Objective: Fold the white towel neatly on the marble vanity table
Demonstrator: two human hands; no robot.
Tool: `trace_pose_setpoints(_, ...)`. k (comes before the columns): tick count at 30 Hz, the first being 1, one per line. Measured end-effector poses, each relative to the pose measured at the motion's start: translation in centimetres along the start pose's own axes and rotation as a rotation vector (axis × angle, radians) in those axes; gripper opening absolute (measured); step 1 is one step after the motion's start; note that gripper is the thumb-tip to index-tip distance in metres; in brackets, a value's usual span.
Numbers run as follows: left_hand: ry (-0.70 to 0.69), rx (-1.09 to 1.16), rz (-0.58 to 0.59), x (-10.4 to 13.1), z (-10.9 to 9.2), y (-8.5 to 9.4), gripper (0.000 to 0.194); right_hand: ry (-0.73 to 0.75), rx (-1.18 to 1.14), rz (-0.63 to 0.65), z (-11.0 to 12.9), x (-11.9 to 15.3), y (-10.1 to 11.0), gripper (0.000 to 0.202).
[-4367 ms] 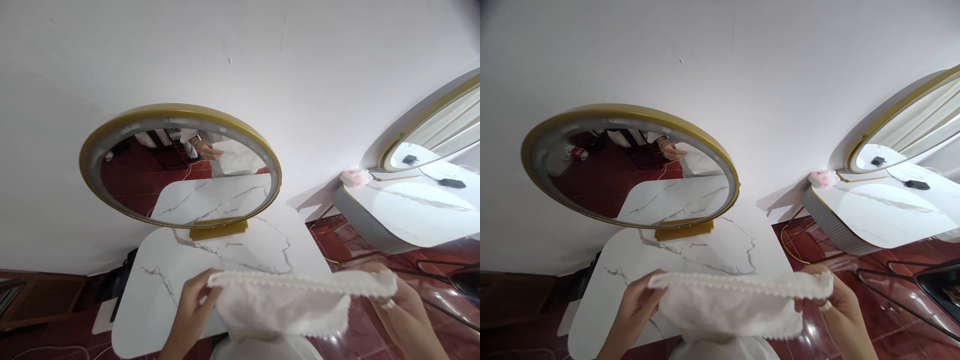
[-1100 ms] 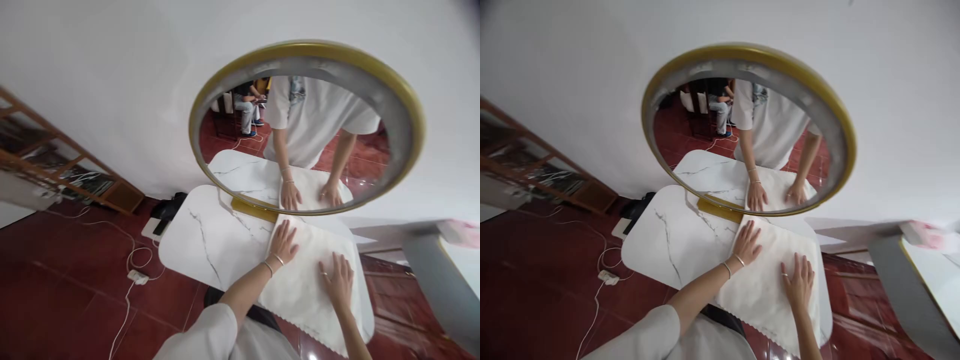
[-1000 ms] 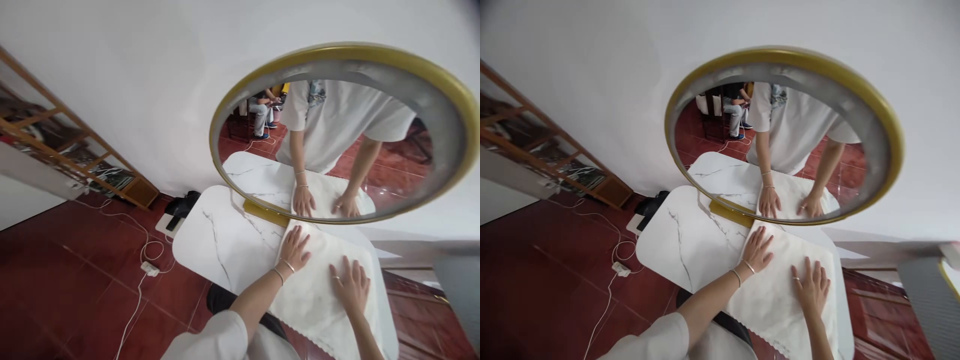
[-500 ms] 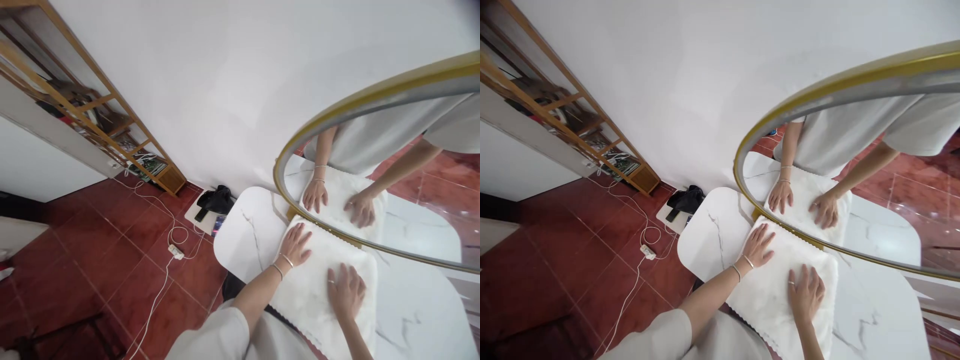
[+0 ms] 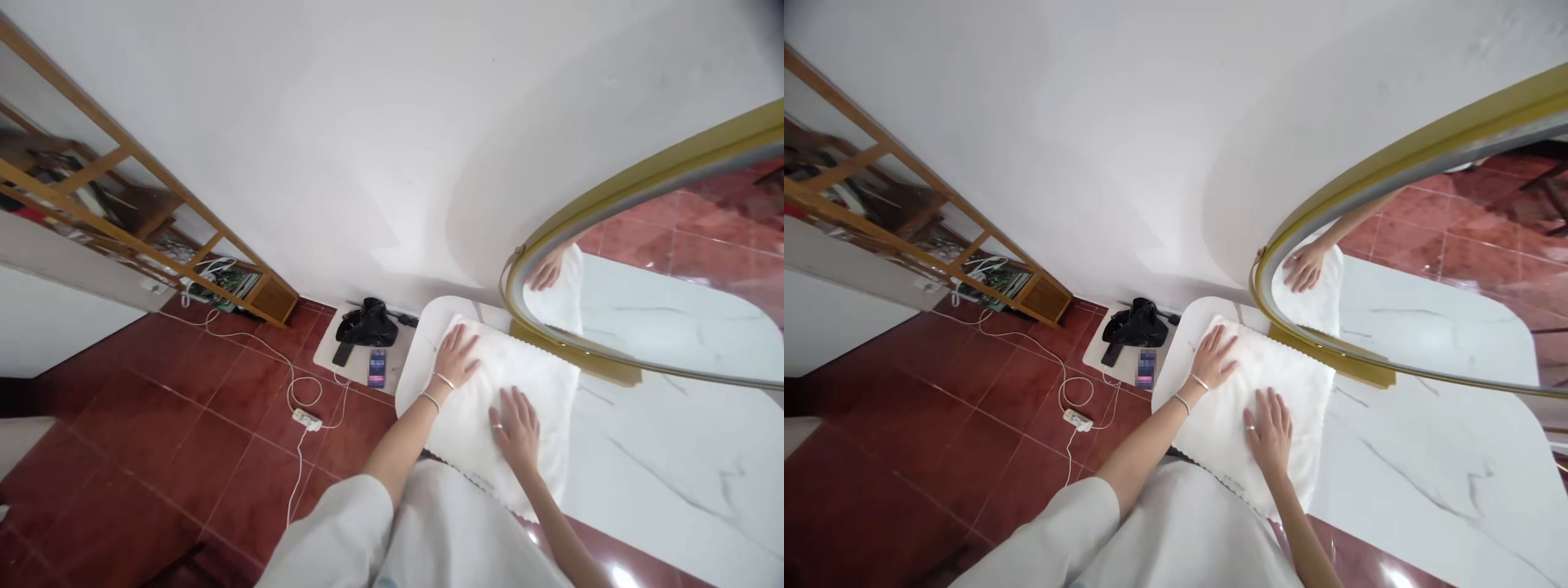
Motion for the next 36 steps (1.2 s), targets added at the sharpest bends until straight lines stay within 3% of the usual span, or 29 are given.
trace_pose_setpoints(5,0.113,0.01,-0.001,0.9,2.3,1.4,0.057,-0.056,-0.021,-0.11,-0.9,-4.1,0.0,0.047)
trace_pose_setpoints(9,0.289,-0.008,-0.029,0.4,3.7,1.6,0.054,-0.095,0.095,0.002,-0.1,-7.2,-3.2,0.057)
trace_pose_setpoints(12,0.349,-0.031,-0.04,-0.5,4.1,1.4,0.061,-0.131,0.179,0.036,1.0,-8.9,-4.9,0.058)
trace_pose_setpoints(18,0.346,-0.048,-0.021,-2.9,5.1,1.2,0.063,0.032,0.218,0.051,2.6,-12.6,-6.8,0.051)
trace_pose_setpoints(24,0.347,-0.079,-0.02,-5.6,6.5,1.4,0.061,-0.036,0.249,0.032,1.5,-17.1,-8.4,0.051)
trace_pose_setpoints(30,0.385,-0.109,0.04,-8.7,7.6,0.9,0.057,-0.14,0.265,0.178,-0.2,-21.0,-10.3,0.052)
trace_pose_setpoints(33,0.342,-0.108,0.055,-9.0,7.3,0.9,0.054,-0.151,0.271,0.213,-0.3,-21.8,-10.6,0.05)
trace_pose_setpoints(36,0.173,-0.099,0.082,-7.2,5.6,1.1,0.053,-0.086,0.26,0.132,1.0,-20.6,-9.5,0.051)
Point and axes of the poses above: each hand's wrist, its own x-axis away from the middle knuckle, its own y-axis out of the back of the hand, z = x × y, the point moved 9 cm from there along -x, towards the middle knuckle
